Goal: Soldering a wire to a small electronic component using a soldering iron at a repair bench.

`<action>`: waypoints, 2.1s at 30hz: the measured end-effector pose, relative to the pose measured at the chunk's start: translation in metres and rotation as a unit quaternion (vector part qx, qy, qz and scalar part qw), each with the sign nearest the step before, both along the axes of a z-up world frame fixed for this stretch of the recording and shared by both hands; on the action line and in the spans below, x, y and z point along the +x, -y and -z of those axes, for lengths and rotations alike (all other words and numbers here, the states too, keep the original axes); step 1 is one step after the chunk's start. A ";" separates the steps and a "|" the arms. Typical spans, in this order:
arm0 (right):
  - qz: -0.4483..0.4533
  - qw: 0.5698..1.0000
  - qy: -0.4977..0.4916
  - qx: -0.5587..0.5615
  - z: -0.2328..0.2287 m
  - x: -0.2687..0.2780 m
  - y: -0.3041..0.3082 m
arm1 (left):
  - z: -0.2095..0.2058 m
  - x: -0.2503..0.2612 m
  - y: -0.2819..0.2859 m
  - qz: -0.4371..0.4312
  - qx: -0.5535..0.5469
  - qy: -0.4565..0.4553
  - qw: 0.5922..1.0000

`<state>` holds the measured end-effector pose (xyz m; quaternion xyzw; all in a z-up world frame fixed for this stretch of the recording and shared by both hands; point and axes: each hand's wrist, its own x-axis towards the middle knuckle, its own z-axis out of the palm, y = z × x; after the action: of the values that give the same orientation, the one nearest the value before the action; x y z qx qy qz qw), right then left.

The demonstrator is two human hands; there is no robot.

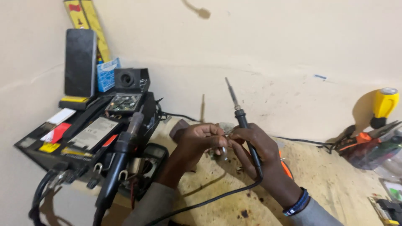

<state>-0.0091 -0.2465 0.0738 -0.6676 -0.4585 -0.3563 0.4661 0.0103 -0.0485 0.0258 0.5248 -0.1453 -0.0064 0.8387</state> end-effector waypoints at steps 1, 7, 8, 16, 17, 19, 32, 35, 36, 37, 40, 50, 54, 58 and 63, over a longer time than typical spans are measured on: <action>0.005 1.000 0.010 -0.006 0.005 0.003 0.000 | 0.001 0.000 -0.001 0.015 -0.001 0.004 1.000; 0.006 1.000 0.027 -0.007 0.012 0.007 0.003 | -0.010 -0.010 0.002 0.031 0.000 0.020 0.999; 0.013 0.999 0.036 -0.012 0.014 0.009 0.005 | -0.012 -0.011 0.002 0.035 -0.001 0.019 0.999; 0.017 0.999 0.006 0.047 -0.008 0.004 0.003 | -0.022 -0.027 0.001 0.062 -0.071 0.054 0.994; 0.011 0.999 0.004 0.048 -0.007 0.003 0.002 | -0.023 -0.029 0.002 0.064 -0.077 0.056 0.993; 0.010 0.999 0.001 0.049 -0.005 0.002 0.000 | -0.020 -0.025 0.003 0.036 -0.063 0.091 0.993; 0.071 0.995 0.063 0.017 0.008 0.001 -0.001 | -0.019 -0.030 0.005 0.048 -0.080 -0.018 0.995; 0.072 0.993 0.092 0.014 0.008 0.001 0.001 | -0.020 -0.029 0.002 0.014 0.018 0.008 1.000; 0.072 0.993 0.092 0.014 0.005 0.000 0.001 | -0.018 -0.030 0.000 0.014 0.018 0.008 1.000; 0.053 0.995 0.085 0.018 0.002 -0.001 0.001 | -0.016 -0.031 -0.003 0.011 0.020 0.012 1.000; 0.030 0.998 0.057 0.016 -0.007 -0.012 -0.003 | -0.015 -0.039 -0.010 -0.055 0.031 0.024 0.998; 0.149 0.986 -0.070 -0.008 -0.045 0.001 0.028 | 0.025 -0.025 -0.034 -0.249 0.031 0.064 0.966; 0.116 0.982 -0.087 0.125 -0.047 0.001 0.027 | 0.004 -0.042 -0.029 -0.276 0.090 0.049 0.956; 0.085 0.980 -0.092 0.153 -0.037 -0.018 0.011 | 0.002 -0.043 -0.029 -0.271 0.204 -0.011 0.940; 0.079 0.993 -0.058 0.062 0.003 -0.021 0.012 | 0.011 -0.035 -0.031 -0.264 0.209 -0.056 0.940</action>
<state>-0.0300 -0.2587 0.0707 -0.6909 -0.3535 -0.3809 0.5026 -0.0248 -0.0174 0.0149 0.7069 0.0499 0.1556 0.6882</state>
